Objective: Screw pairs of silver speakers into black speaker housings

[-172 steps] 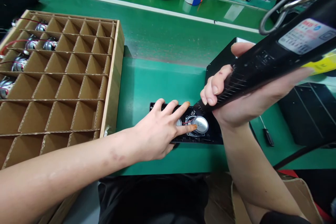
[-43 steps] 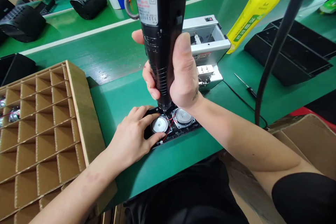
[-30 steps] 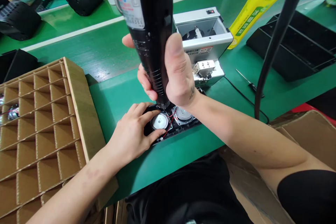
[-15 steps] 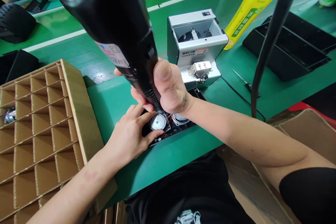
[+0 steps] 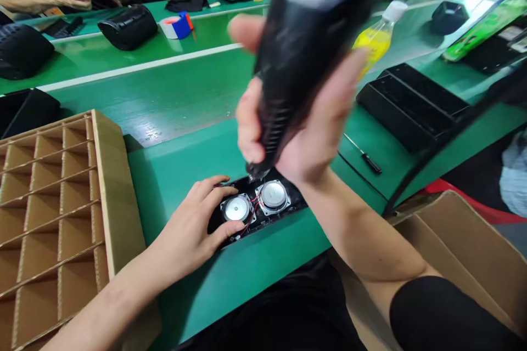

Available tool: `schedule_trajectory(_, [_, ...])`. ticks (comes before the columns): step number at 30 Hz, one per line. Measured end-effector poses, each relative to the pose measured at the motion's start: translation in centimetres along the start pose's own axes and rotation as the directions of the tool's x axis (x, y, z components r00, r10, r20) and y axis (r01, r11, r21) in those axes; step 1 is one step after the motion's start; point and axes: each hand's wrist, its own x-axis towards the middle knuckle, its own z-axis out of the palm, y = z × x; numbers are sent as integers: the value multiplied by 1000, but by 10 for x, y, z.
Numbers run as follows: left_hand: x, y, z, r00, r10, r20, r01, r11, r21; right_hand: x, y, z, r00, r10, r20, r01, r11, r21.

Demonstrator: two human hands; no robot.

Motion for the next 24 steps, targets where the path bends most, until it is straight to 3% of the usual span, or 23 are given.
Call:
schedule_trajectory(3, [-10,-3,-16,995,-11,100,15,999,-40,14,-31,-13,961,-259,-98,242,957,-158])
schedule_trajectory(6, [-21,-5,-25,984,12,180,-32,993,112,23,-43,-37,862,-457,-219,346,846,-405])
schedule_trajectory(8, [-26,-6,-25,980,24,197,-62,979,194,27,-39,-55,847,-469,-250,316,822,-473])
schedule_trajectory(11, [-28,-4,-21,979,45,199,-91,970,224,30,-26,-76,888,-412,-204,293,850,-438])
schedule_trajectory(13, [-27,-3,-18,979,66,192,-110,967,231,28,-18,-83,892,-414,-183,316,858,-405])
schedule_trajectory(19, [-22,2,-14,981,139,135,-168,956,239,19,-12,-81,912,-363,-191,272,883,-382])
schedule_trajectory(24, [-20,10,-5,982,153,110,-167,977,133,15,-16,-68,904,-342,-255,230,894,-384])
